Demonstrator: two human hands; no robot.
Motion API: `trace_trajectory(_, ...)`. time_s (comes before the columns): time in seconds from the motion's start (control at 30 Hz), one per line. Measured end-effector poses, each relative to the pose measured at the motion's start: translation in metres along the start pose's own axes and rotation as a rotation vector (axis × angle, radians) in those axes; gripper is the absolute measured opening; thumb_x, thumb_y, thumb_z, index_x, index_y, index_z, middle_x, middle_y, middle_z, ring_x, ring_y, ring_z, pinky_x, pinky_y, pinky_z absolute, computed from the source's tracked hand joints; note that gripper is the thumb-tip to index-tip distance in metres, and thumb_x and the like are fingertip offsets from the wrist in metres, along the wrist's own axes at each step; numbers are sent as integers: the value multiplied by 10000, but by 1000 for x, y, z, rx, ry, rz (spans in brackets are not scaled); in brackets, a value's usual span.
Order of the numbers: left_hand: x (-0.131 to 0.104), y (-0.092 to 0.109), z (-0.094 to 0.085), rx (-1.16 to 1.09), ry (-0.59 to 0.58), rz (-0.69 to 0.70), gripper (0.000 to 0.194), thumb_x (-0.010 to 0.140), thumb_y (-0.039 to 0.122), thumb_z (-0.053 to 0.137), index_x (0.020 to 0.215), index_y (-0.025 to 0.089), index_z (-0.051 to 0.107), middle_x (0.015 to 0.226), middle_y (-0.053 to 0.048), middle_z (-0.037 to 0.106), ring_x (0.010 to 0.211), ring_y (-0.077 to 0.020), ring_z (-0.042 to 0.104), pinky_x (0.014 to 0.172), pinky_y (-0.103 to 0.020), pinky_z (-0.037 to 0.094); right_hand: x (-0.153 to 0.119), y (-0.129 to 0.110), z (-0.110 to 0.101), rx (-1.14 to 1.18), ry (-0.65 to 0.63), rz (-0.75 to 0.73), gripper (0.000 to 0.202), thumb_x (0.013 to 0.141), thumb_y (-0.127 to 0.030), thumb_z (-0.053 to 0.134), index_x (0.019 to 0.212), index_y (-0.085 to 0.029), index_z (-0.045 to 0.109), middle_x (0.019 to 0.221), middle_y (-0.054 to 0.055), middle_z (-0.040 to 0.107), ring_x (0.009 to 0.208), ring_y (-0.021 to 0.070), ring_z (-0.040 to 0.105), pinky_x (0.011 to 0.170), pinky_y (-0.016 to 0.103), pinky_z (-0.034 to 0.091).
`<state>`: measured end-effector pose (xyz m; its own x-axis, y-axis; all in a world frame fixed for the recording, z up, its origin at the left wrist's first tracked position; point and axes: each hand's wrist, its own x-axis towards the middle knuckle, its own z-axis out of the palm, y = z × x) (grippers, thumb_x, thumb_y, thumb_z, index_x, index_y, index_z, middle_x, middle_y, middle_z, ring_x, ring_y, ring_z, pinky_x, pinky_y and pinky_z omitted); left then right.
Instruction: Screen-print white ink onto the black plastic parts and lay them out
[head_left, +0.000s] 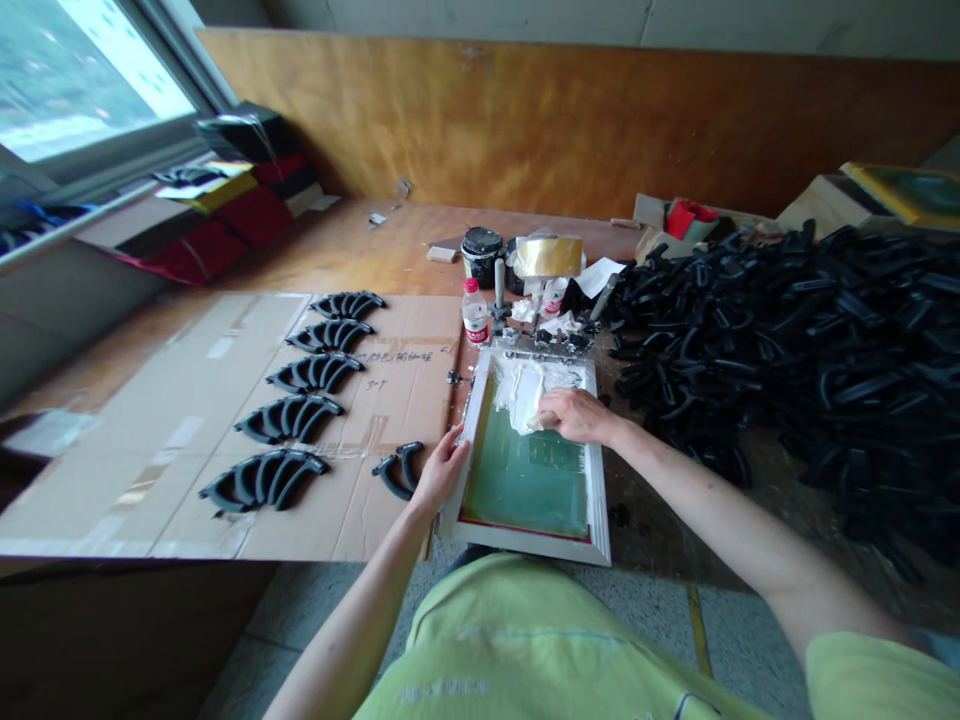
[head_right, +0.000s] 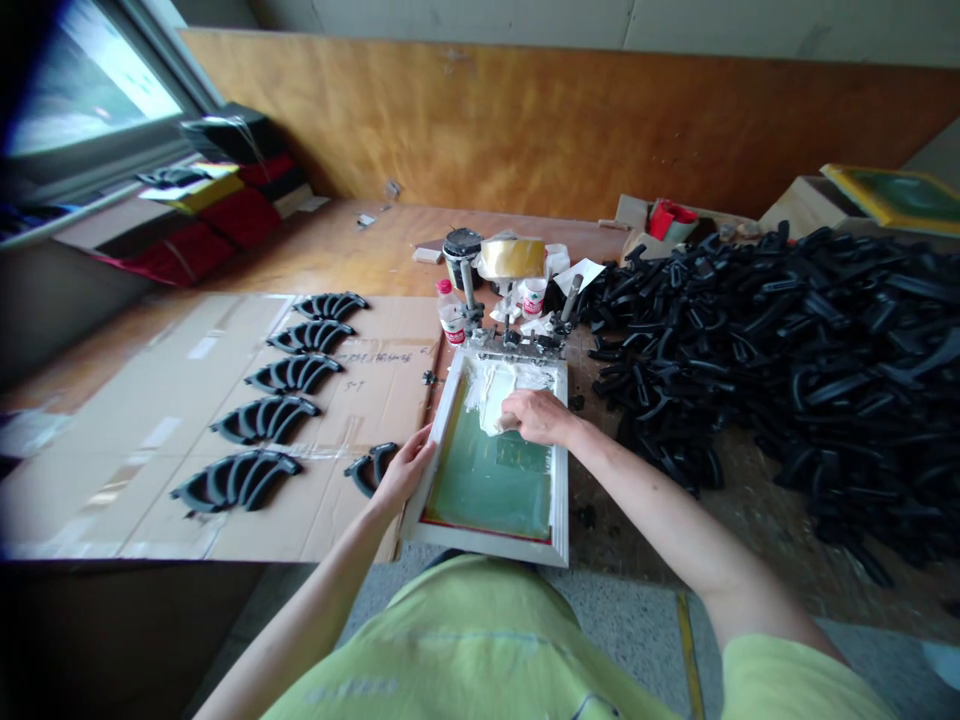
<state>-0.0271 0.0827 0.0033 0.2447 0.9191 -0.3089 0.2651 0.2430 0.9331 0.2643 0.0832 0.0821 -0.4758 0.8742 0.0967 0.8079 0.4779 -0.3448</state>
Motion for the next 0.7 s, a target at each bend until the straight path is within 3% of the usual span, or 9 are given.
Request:
trace_trajectory(0.07,-1,1,-1,5,-8,1,669,801,563,573,1349,183,521,873,-50,694,778,-180,631,678,-261,485,5,3,3,4,78,68,111,772,-107,570,776,-191,643,788,35,641,794,194,570,716,286,429)
trace_trajectory(0.17,-2,4,-1,-28,-3,-28,688,786,565,589,1354,183,515,842,-43,691,694,-165,616,617,-249,470,0,-1,21,-16,225,61,259,765,-26,512,911,-174,666,919,71,664,934,221,561,812,326,447)
trace_trajectory(0.23,-3,7,-1,-58,-2,-49,694,772,560,608,1350,188,516,838,-38,694,662,-158,609,592,-242,461,-11,-6,31,-4,235,-12,352,759,5,481,1006,-171,661,1019,83,663,1003,226,550,863,347,450)
trace_trajectory(0.3,-5,12,0,-86,-11,-69,699,763,553,622,1350,190,513,829,-33,693,645,-153,604,577,-237,455,-16,-8,31,21,198,-50,318,788,-23,493,1003,-182,665,999,69,669,971,216,567,852,340,460)
trace_trajectory(0.4,-9,25,-3,-130,-43,-104,733,747,548,643,1369,193,485,814,-28,689,636,-153,607,565,-236,453,0,-4,15,22,201,49,190,839,-151,577,989,-214,674,900,39,674,868,200,592,787,312,471)
trace_trajectory(0.57,-21,68,-17,-167,-110,-98,711,749,574,635,1354,226,498,793,-9,678,598,-135,589,520,-217,429,44,29,-29,-69,360,265,571,795,-199,678,1333,-301,515,980,28,679,852,200,605,763,303,472)
trace_trajectory(0.7,-22,119,-22,-252,-65,-19,565,821,640,483,1177,225,624,828,-22,683,607,-139,592,513,-229,445,14,75,-49,-26,543,523,352,860,-217,566,1210,-220,603,928,45,683,831,204,614,781,325,470)
